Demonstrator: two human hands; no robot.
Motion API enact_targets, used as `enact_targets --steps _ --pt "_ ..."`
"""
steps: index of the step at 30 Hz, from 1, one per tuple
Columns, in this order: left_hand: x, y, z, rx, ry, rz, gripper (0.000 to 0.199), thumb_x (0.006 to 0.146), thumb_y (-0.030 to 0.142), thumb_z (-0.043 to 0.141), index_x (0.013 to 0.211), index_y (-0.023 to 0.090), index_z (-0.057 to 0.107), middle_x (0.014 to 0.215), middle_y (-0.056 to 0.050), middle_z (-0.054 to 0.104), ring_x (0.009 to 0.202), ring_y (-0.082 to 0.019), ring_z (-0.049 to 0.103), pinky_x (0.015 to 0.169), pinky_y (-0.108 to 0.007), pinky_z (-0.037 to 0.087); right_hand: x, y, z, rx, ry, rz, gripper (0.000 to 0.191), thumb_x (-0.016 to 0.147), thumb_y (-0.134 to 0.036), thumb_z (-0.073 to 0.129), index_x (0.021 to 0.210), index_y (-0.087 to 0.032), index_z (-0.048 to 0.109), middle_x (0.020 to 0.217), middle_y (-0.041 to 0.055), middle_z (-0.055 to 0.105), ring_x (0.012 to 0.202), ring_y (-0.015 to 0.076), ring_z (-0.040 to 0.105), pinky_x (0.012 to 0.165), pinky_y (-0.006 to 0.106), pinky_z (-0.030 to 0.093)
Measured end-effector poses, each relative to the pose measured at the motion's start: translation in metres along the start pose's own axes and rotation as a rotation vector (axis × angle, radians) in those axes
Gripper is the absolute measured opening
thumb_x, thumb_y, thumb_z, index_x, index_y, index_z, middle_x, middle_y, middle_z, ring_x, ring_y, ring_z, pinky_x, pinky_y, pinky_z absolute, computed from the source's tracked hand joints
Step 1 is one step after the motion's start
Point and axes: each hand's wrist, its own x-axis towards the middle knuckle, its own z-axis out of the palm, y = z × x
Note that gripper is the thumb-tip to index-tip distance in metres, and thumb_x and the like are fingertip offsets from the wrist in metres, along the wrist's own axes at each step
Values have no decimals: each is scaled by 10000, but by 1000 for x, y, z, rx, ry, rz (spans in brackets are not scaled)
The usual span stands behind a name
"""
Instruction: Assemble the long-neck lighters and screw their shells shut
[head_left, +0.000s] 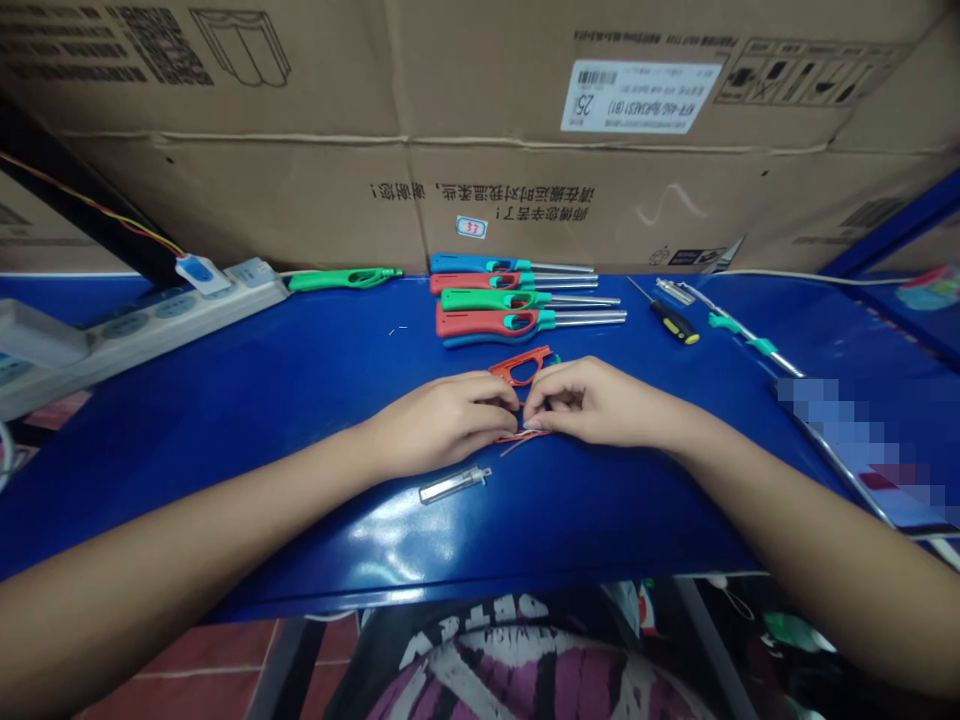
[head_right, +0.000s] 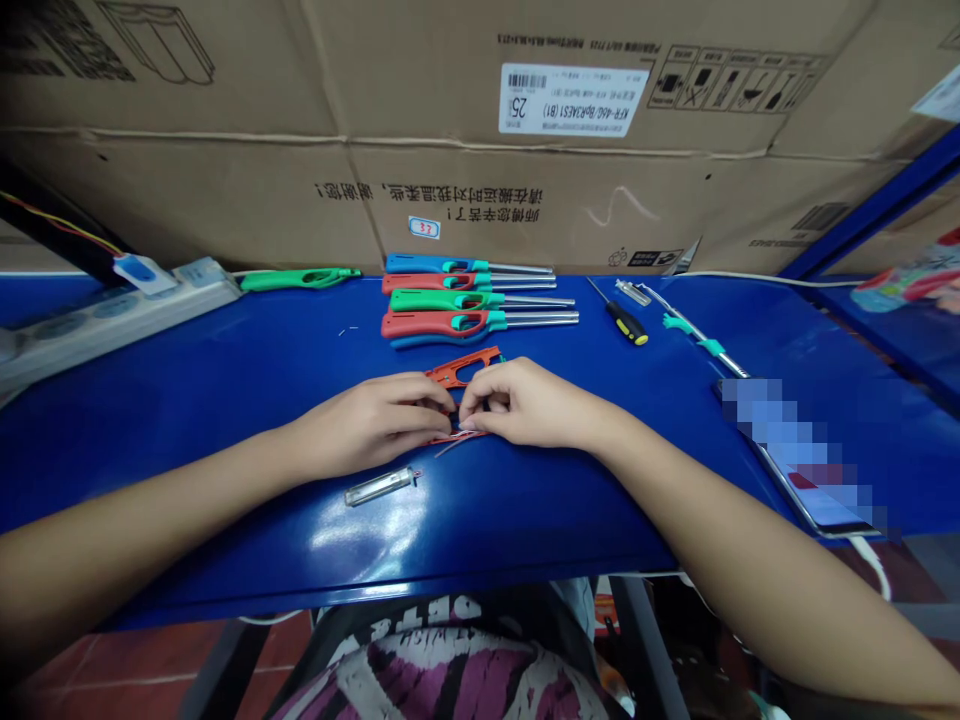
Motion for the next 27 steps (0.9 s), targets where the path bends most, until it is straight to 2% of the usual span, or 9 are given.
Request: enact_targets --steps 9,18,22,27 --pt "1 1 0 -11 -32 -20 236 1046 216 516 1037 148 743 1095 -129 711 1038 -214 678 918 -329 554 0 -1 -1 45 -9 8 170 853 -324 766 866 -154 767 799 3 648 610 88 478 589 247 396" --pt "3 2 -1 -36 -17 -33 203 1021 195 558 1024 148 755 1091 -127 720 1037 -222 687 918 -334 566 -2 -4 2 -86 20 -47 116 893 -244 676 837 -165 741 821 28 699 705 120 581 642 244 429" --pt "3 1 0 -83 -17 -68 181 1003 181 584 1018 173 764 1084 -111 716 1054 -218 691 933 -325 569 -2 -3 3 -117 26 -52 70 880 -230 693 867 -169 724 734 -11 655 634 101 523 597 230 390" --pt "2 2 -5 -164 -24 -139 154 981 156 623 1020 183 769 1138 -92 704 1064 -192 699 949 -304 561 -1 -7 2 -135 47 -26 86 860 -243 726 817 -168 725 669 -33 599 583 85 465 572 223 356"
